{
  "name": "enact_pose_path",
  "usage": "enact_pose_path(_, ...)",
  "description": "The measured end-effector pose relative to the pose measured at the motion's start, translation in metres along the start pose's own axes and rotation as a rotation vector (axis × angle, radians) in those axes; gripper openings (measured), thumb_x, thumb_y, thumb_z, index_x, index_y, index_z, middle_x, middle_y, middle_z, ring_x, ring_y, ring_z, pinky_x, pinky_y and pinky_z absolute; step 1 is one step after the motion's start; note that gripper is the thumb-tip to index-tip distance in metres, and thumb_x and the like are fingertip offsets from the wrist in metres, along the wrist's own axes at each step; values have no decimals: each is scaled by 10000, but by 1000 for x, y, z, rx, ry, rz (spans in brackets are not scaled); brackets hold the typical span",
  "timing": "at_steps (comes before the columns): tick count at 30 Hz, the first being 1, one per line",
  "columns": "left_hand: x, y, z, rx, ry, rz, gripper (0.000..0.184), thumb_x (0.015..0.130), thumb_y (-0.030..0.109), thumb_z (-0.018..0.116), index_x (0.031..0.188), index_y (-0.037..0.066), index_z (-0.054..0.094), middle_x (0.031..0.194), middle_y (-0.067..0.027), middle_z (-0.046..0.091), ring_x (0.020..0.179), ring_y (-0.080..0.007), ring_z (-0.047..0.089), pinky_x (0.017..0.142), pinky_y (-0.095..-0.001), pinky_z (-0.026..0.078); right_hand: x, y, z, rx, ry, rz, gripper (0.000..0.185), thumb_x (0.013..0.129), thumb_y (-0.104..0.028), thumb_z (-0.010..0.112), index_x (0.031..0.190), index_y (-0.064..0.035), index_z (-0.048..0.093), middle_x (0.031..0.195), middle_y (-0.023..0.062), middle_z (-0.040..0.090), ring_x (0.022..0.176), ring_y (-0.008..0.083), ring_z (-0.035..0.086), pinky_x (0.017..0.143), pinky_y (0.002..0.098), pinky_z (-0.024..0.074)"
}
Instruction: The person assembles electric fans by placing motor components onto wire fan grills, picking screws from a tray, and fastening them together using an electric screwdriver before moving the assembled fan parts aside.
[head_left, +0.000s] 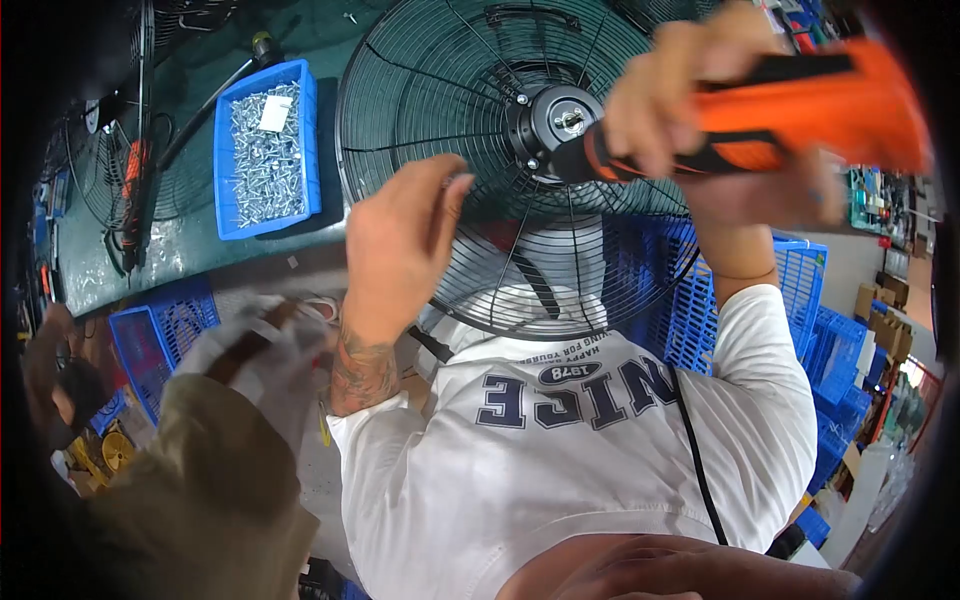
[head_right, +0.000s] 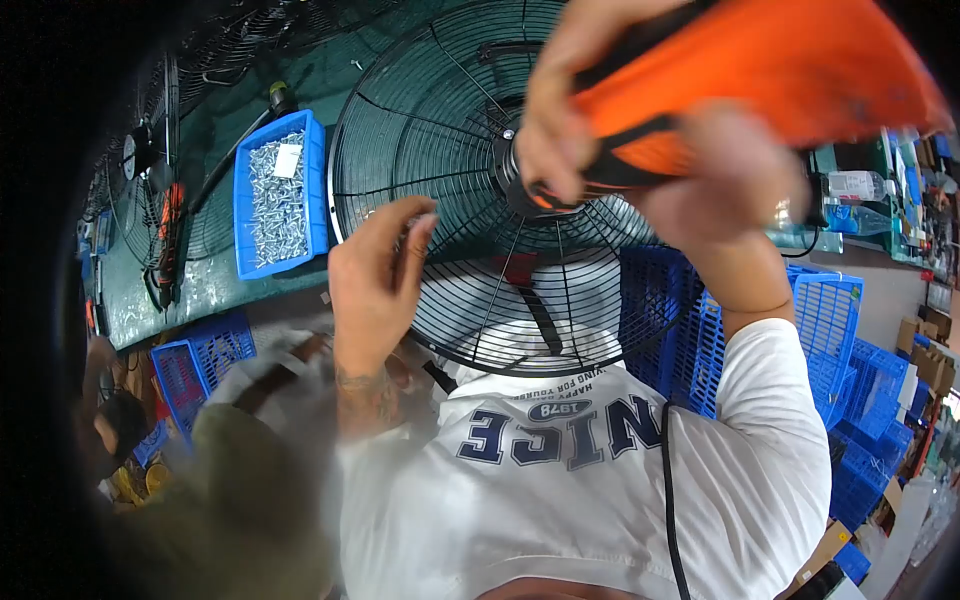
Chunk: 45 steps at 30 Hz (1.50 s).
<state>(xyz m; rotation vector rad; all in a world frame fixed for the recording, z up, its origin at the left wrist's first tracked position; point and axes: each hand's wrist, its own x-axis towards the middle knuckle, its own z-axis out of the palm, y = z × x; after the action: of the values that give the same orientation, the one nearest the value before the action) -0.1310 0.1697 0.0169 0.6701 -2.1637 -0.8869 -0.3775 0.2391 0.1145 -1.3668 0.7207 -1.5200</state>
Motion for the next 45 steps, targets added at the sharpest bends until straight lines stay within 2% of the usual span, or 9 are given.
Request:
enact_pose_path(2,-2,21,1,-59,-77,-56,110,948,56,697,1045,5,687,884,-146,712,638,-272,663,589,-318,506,5,-21,-6,8,-212,-263,751,810,-632,750,1285,-99,517,877,54,626,623,168,629,593,345,531)
enact_pose_path(12,1,54,38,-224,-297,87,132,931,93,706,1030,27,650,874,-120,690,658,-305,674,555,-379,511,-9,-60,-46,134,-790,-164,734,796,-580,789,1333,-174,496,953,44,670,746,199,727,662,383,598)
enact_pose_path(24,-4,55,42,-186,-397,35,286,851,67,796,1112,31,685,897,-120,715,634,-217,671,570,-314,496,-35,-59,-24,-92,-379,-75,710,816,-609,770,1312,-175,506,944,37,635,721,191,685,667,375,564)
enact_pose_path(27,5,52,23,-15,-119,22,537,735,147,911,1201,10,681,1007,-105,742,615,-81,536,539,-237,398,-50,-43,-19,-159,-134,-200,708,831,-636,744,1296,-154,513,916,44,592,677,177,628,670,371,533)
enact_pose_path(28,8,54,9,140,-99,-172,498,764,250,901,1141,7,683,990,-134,731,743,-237,716,618,-323,540,-53,-42,-22,-170,-130,-194,708,831,-636,744,1296,-154,513,916,44,592,677,177,628,670,371,533)
enact_pose_path(31,8,7,-10,229,306,-197,364,824,114,841,1145,4,707,900,-29,722,543,-53,349,513,-236,308,-58,-32,-42,-141,68,-220,667,866,-579,740,1192,-35,534,864,121,600,709,236,642,700,402,556)
enact_pose_path(37,16,-34,-32,248,468,-384,317,903,139,796,1162,-16,697,902,-29,707,531,-22,317,493,-213,265,-59,-3,-33,41,391,-208,628,872,-463,804,1135,48,551,826,182,634,696,301,690,660,402,599)
enact_pose_path(44,12,-64,-40,408,380,-364,361,919,196,796,1203,2,687,813,29,548,570,-19,363,518,-205,283,-58,10,-35,46,389,-163,529,897,-426,782,1105,13,573,827,152,644,725,246,681,680,380,572)
enact_pose_path(45,12,-67,-42,314,385,-431,398,888,193,824,1200,-7,680,819,30,504,587,-32,342,524,-209,272,-61,7,-42,-83,265,-101,627,880,-566,714,1148,-24,549,842,112,601,713,216,641,667,373,537)
